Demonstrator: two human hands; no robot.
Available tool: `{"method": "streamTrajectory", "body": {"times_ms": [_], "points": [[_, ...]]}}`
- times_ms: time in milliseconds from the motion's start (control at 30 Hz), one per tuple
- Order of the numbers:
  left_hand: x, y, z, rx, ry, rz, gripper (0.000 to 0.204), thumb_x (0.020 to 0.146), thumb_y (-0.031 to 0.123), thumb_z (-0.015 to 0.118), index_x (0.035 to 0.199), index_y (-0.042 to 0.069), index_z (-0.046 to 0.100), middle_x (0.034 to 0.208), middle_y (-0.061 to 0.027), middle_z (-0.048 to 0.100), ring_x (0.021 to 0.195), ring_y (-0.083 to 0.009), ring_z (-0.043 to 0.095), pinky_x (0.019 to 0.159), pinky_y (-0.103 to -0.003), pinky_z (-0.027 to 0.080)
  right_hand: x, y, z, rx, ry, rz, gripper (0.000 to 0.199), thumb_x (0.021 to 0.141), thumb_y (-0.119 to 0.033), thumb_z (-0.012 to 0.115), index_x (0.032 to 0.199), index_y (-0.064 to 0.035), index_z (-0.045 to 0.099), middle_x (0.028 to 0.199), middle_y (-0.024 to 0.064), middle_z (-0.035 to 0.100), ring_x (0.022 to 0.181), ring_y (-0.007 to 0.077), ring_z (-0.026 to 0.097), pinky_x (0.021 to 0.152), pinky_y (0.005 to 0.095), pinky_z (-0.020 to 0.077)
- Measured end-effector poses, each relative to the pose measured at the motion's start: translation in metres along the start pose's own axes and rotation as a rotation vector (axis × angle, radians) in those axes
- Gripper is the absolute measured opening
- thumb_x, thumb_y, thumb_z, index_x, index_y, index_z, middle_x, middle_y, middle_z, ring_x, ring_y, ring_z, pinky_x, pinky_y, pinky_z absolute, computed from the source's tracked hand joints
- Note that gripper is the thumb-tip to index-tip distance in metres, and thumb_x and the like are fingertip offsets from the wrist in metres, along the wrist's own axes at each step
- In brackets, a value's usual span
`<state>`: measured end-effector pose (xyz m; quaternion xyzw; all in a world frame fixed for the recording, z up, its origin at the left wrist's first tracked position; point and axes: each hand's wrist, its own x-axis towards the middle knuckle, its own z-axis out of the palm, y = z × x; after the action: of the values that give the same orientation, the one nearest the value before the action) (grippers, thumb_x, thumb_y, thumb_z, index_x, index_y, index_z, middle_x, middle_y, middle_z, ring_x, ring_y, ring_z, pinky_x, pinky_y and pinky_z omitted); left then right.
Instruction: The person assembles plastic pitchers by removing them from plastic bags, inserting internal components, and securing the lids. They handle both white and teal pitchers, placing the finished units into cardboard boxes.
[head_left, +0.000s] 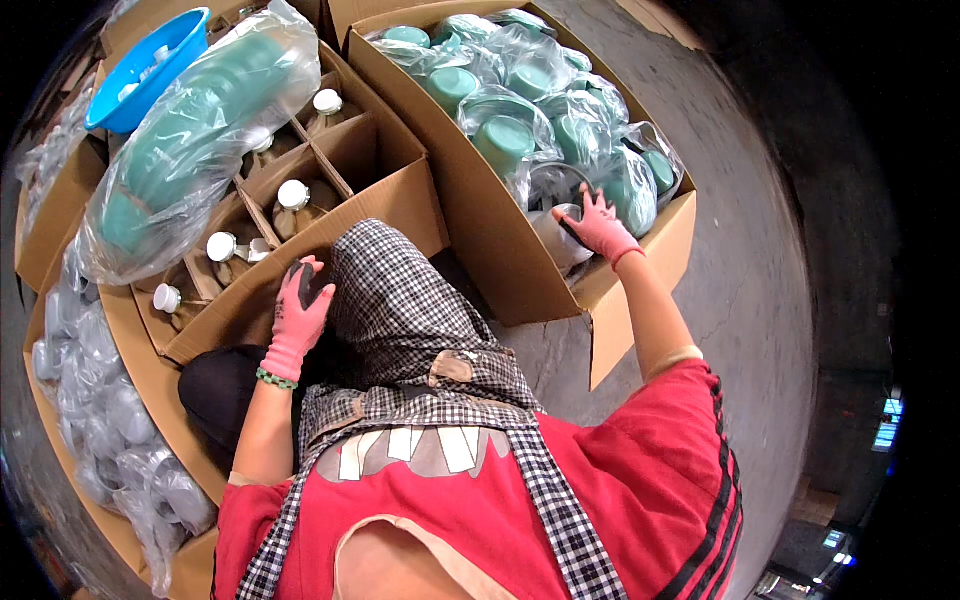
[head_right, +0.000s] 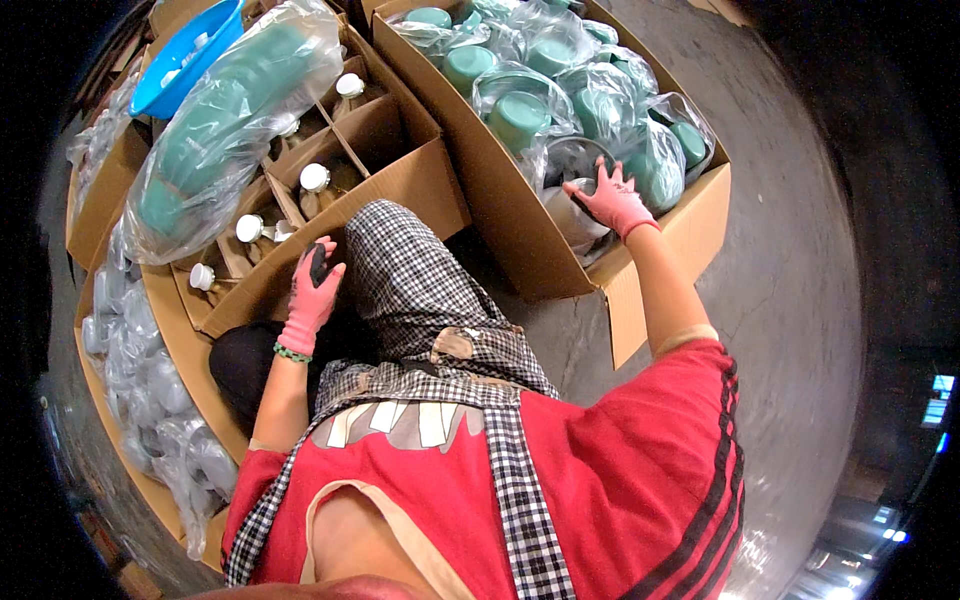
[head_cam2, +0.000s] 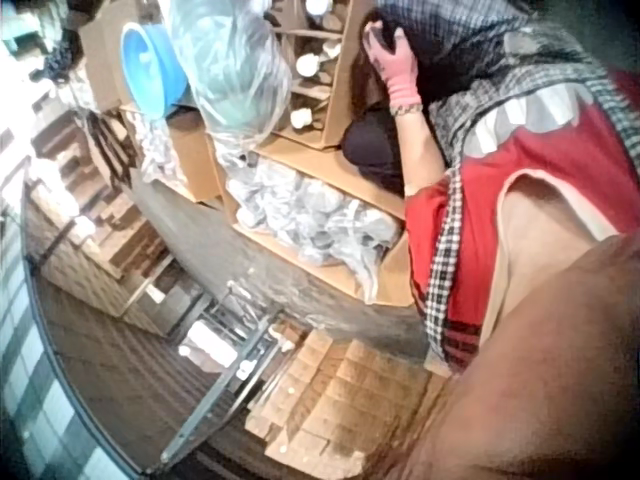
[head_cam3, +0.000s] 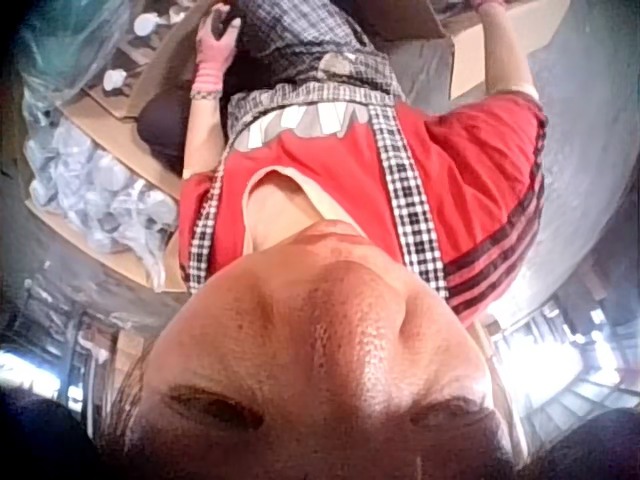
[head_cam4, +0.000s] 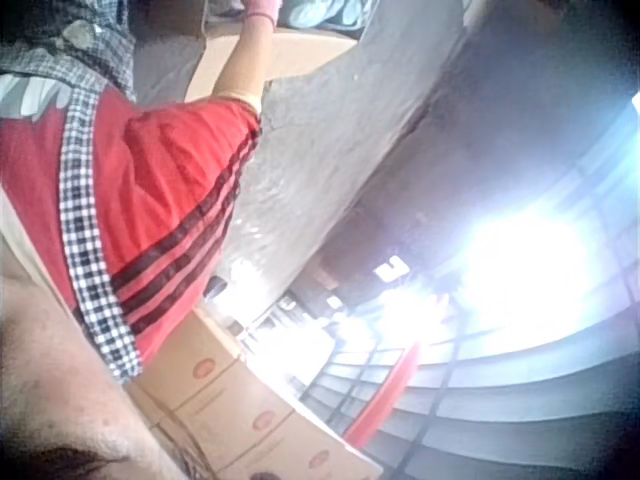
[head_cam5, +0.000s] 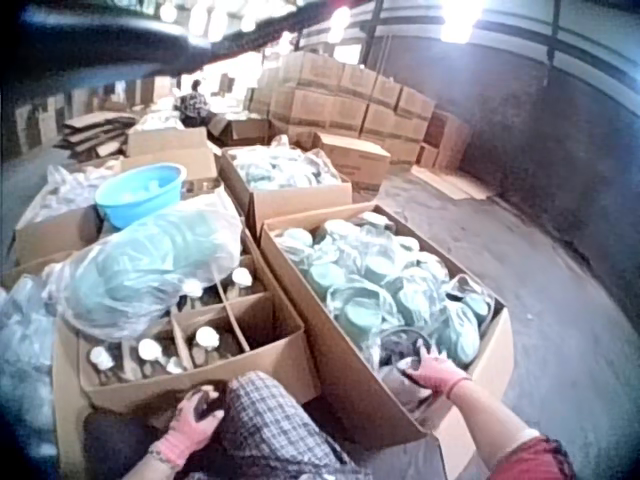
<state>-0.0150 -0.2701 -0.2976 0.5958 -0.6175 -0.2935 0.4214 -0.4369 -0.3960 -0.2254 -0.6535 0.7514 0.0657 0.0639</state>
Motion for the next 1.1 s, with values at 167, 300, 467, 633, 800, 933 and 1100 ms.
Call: {"method": "streamTrajectory", "body": {"times_ms": [167,300,467,633,800,933,1100], "points": [[0.006,0.016,-0.024,0.028,0.148,0.031,0.032,0.072,0.008,0.061,0.102,0.002,0.052,0.109,-0.0085,0.051,0.103,-0.0187,0.047,0.088,-0.029,0.036,-0.014,-0.024,0.037,0.075,0.358,-0.041,0.060,0.076,-0.052,0.047,0.115,-0.0061,0.046,0.112,0.0181,0.047,0.103,0.0326,0.045,0.088,0.0387,0.0356],[0.035,0.042,-0.075,0.089,0.383,0.278,0.034,0.068,0.010,0.063,0.099,0.004,0.050,0.101,-0.0114,0.052,0.099,-0.0270,0.048,0.087,-0.034,0.036,-0.013,-0.010,0.038,0.054,0.202,0.035,0.066,0.080,-0.054,0.038,0.127,-0.0094,0.031,0.127,0.0222,0.031,0.116,0.0377,0.029,0.095,0.0419,0.0273],[0.060,-0.027,-0.210,0.090,1.068,-0.126,0.057,0.068,0.028,0.068,0.110,-0.001,0.043,0.105,-0.0117,0.048,0.096,-0.0190,0.045,0.082,-0.031,0.037,-0.081,-0.072,-0.001,0.485,0.568,-0.362,0.051,0.078,-0.017,0.056,0.118,0.0044,0.035,0.121,0.0253,0.034,0.115,0.0367,0.030,0.097,0.0426,0.0219],[0.070,-0.100,-0.272,-0.759,0.827,-0.431,0.050,0.063,0.027,0.072,0.103,0.004,0.052,0.096,-0.0056,0.054,0.080,-0.0160,0.051,0.063,-0.030,0.040,-0.132,-0.148,0.020,0.615,0.157,-0.725,0.044,0.069,-0.017,0.061,0.106,0.0005,0.044,0.111,0.0218,0.040,0.105,0.0370,0.038,0.091,0.0404,0.0309],[0.100,-0.046,-0.268,-0.884,0.506,-0.253,0.017,0.075,0.017,0.060,0.083,0.003,0.057,0.073,-0.0032,0.055,0.059,-0.0128,0.050,0.057,-0.025,0.042,-0.137,-0.165,0.038,0.563,0.014,-0.747,0.053,0.067,-0.018,0.064,0.109,0.0032,0.038,0.112,0.0212,0.040,0.103,0.0371,0.039,0.089,0.0404,0.0325],[0.146,0.053,-0.292,-0.776,0.199,0.154,0.022,0.077,0.022,0.057,0.088,0.004,0.056,0.074,-0.0034,0.056,0.062,-0.0125,0.052,0.061,-0.024,0.042,-0.120,-0.174,0.017,0.490,0.059,-0.803,0.059,0.068,-0.023,0.064,0.113,0.0041,0.037,0.113,0.0218,0.039,0.105,0.0376,0.037,0.090,0.0413,0.0318],[0.199,0.189,-0.297,-0.558,0.298,0.522,0.010,0.084,0.012,0.045,0.082,0.006,0.053,0.068,-0.0026,0.052,0.062,-0.0154,0.053,0.058,-0.028,0.045,-0.112,-0.241,-0.061,0.602,0.372,-0.996,0.070,0.065,-0.020,0.068,0.120,0.0033,0.031,0.119,0.0233,0.035,0.110,0.0387,0.035,0.091,0.0423,0.0318]]}}
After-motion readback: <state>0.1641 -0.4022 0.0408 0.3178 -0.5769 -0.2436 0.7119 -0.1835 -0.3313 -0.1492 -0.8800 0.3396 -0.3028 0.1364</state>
